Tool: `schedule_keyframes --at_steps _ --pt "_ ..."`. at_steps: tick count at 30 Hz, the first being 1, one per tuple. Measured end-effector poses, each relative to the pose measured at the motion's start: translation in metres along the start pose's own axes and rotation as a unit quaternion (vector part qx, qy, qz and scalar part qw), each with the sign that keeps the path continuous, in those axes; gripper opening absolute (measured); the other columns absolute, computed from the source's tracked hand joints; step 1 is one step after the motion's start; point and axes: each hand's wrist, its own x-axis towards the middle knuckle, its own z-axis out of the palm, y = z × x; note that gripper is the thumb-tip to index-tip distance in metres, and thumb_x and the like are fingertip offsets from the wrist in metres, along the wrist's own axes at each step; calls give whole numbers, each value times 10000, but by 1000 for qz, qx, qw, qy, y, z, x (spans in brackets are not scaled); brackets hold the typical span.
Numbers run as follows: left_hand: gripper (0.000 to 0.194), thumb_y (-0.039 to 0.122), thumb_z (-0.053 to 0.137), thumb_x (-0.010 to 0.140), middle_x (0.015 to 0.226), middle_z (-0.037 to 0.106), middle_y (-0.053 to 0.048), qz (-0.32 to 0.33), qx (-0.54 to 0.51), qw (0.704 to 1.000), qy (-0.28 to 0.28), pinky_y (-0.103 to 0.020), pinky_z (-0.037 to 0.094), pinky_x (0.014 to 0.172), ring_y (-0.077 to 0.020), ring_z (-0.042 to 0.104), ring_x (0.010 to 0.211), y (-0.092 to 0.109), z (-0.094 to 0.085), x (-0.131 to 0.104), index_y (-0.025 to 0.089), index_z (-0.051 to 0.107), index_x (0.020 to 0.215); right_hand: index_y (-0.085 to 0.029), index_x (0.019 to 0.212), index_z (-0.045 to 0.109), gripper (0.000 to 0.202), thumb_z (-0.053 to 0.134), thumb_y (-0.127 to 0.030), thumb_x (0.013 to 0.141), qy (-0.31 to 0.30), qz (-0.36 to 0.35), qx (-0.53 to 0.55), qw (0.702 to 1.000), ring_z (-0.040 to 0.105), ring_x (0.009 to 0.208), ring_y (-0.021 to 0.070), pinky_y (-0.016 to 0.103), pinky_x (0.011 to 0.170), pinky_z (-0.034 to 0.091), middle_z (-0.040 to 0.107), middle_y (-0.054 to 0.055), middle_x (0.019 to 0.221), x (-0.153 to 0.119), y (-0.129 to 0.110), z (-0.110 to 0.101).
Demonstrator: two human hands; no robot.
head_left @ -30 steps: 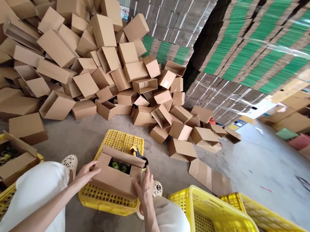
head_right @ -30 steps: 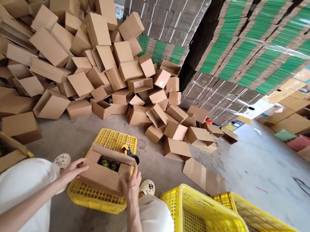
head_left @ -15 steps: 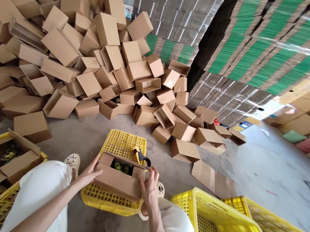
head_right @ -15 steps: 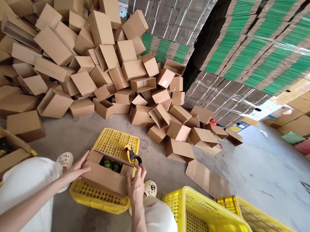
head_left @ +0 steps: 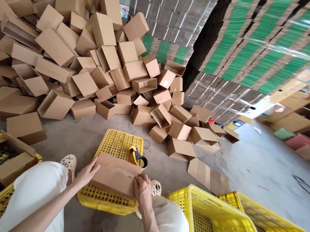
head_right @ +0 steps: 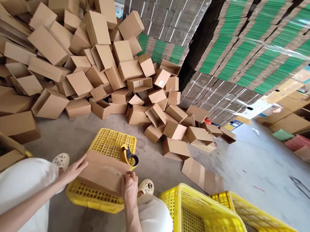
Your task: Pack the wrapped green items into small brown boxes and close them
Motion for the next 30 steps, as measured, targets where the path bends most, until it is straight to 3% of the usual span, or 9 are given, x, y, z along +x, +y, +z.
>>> schedule_keyframes --at_steps 5,10,16,20,24,28,30 --pt "647 444 563 1014 1592 584 -159 -15 -11 999 30 -502 314 1303 -381 407 1586 10 2 1 136 566 1583 -224 952 756 228 533 -259 983 32 11 27 999 685 1009 287 417 967 543 721 124 1088 -2 5 8" --pt "592 432 556 1003 1473 694 -145 -18 -67 997 43 -523 344 1287 -375 465 1554 4 7 6 161 636 1523 -217 1109 693 235 566 -259 916 89 47 59 993 674 1002 299 443 939 561 696 108 1044 -5 14 20" --pt "576 417 549 987 1527 655 -110 2 -70 996 53 -496 386 1263 -358 444 1570 3 10 9 183 657 1502 -224 1029 734 195 564 -290 959 59 41 33 997 675 979 297 438 952 550 707 121 1054 -1 13 21" --pt "542 372 547 966 1466 699 -130 -31 -86 994 51 -519 456 1206 -400 532 1497 7 7 12 150 713 1432 -237 992 759 217 565 -333 977 57 45 5 997 662 1024 301 445 981 537 702 127 1116 2 9 17" --pt "505 342 588 933 1427 731 -118 -13 -116 993 36 -478 502 1169 -374 630 1405 7 7 12 171 745 1381 -225 988 758 248 559 -373 987 60 48 19 997 668 1001 300 447 967 545 697 125 1067 1 5 13" --pt "579 431 514 1014 1591 600 -104 -12 -106 993 45 -440 396 1267 -324 479 1551 2 14 6 174 627 1521 -227 1011 754 370 520 -515 1020 89 42 59 993 683 1013 308 455 978 552 716 135 1052 -5 -2 14" --pt "642 529 420 1063 1663 518 -94 -31 -119 991 55 -422 346 1299 -294 378 1613 -2 15 4 179 551 1584 -224 1093 748 481 504 -631 1009 99 80 113 985 708 1021 313 443 962 568 749 146 1082 -7 -4 12"
